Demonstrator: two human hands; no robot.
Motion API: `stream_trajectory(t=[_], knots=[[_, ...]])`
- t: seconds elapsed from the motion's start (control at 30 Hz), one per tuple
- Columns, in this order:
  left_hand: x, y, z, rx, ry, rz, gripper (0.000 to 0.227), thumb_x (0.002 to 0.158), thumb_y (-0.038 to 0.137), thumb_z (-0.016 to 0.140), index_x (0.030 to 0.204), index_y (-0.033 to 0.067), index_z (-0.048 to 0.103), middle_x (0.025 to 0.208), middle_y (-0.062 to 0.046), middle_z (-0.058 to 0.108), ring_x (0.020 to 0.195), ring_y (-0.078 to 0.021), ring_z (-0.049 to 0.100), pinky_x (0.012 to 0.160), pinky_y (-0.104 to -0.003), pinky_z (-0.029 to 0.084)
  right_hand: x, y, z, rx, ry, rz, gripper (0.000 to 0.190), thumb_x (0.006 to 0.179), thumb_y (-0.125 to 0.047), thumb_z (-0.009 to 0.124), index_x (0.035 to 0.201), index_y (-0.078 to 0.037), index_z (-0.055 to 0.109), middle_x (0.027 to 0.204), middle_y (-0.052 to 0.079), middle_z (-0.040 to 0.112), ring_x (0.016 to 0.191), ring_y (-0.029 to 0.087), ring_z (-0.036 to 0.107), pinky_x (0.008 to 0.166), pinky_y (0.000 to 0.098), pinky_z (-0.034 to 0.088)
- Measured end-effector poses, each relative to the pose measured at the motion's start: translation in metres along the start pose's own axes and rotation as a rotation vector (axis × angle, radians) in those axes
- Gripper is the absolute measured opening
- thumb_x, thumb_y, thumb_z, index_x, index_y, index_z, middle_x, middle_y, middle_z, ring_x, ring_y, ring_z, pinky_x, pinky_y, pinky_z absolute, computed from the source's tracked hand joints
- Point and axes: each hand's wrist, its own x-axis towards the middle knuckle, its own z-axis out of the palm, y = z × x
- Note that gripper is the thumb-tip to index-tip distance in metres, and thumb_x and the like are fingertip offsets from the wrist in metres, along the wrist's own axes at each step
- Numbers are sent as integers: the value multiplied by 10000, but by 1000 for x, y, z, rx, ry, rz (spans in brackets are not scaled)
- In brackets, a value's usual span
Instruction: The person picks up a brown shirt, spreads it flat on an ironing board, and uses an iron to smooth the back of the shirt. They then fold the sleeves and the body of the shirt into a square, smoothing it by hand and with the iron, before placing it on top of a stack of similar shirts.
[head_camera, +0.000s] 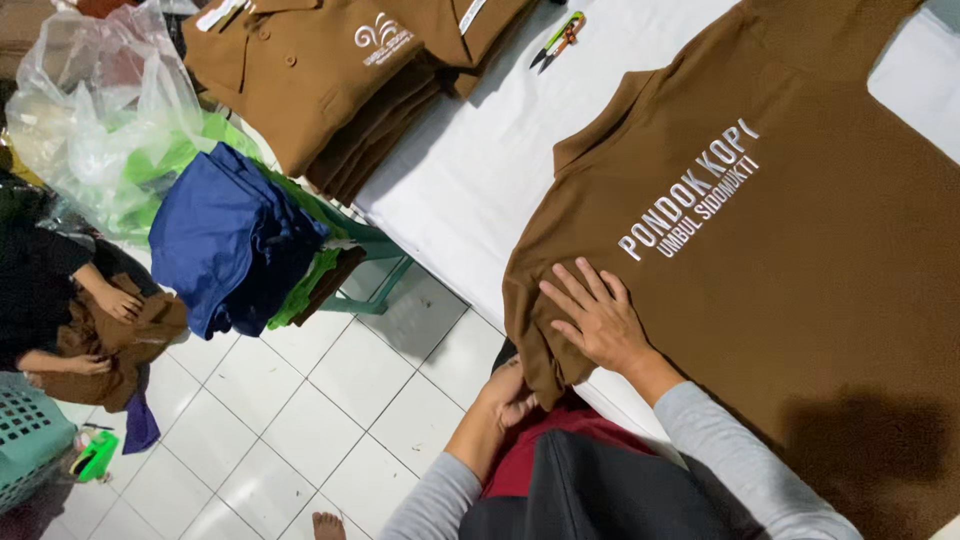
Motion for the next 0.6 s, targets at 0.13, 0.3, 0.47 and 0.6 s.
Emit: stream_trajectory(t=[0.13, 0.3, 0.47, 0.6], knots=[[-16, 10, 4, 9, 155, 196, 101, 907, 237, 539, 960, 211, 620, 857, 5, 691, 575, -82, 564, 362, -176, 258, -1, 0, -3, -33, 6, 2, 521, 955, -444, 393, 1439, -258, 340, 1508, 4, 311, 1383, 279, 306, 1029, 440, 286], [-54, 34, -59, -48, 451, 329, 794, 709, 92, 606, 1435, 243, 322, 1250, 98, 365, 912, -33, 490, 534, -164, 346, -3, -2, 5, 0, -11, 49, 550, 921, -485, 416, 1430, -290, 347, 1508, -6, 304, 1386, 283, 279, 1038, 444, 271], [-26, 35, -88, -342, 427, 562, 712, 717, -32, 559, 1338, 243, 343, 765, -59, 459, 694, -126, 512, 701, -236, 453, -8, -28, 23, 28, -43, 105, 632, 883, -595, 384, 1444, -316, 301, 1533, 5, 219, 1413, 307, 174, 1040, 651, 125], [-6, 38, -48, 255, 299, 678, 284, 854, 310, 579, 1048, 140, 462, 1010, -29, 440, 912, -133, 433, 869, -295, 358, -5, -50, 22, 293, -126, -37, 745, 807, -546, 535, 1437, -212, 317, 1535, 25, 211, 1425, 295, 125, 1083, 629, 36]])
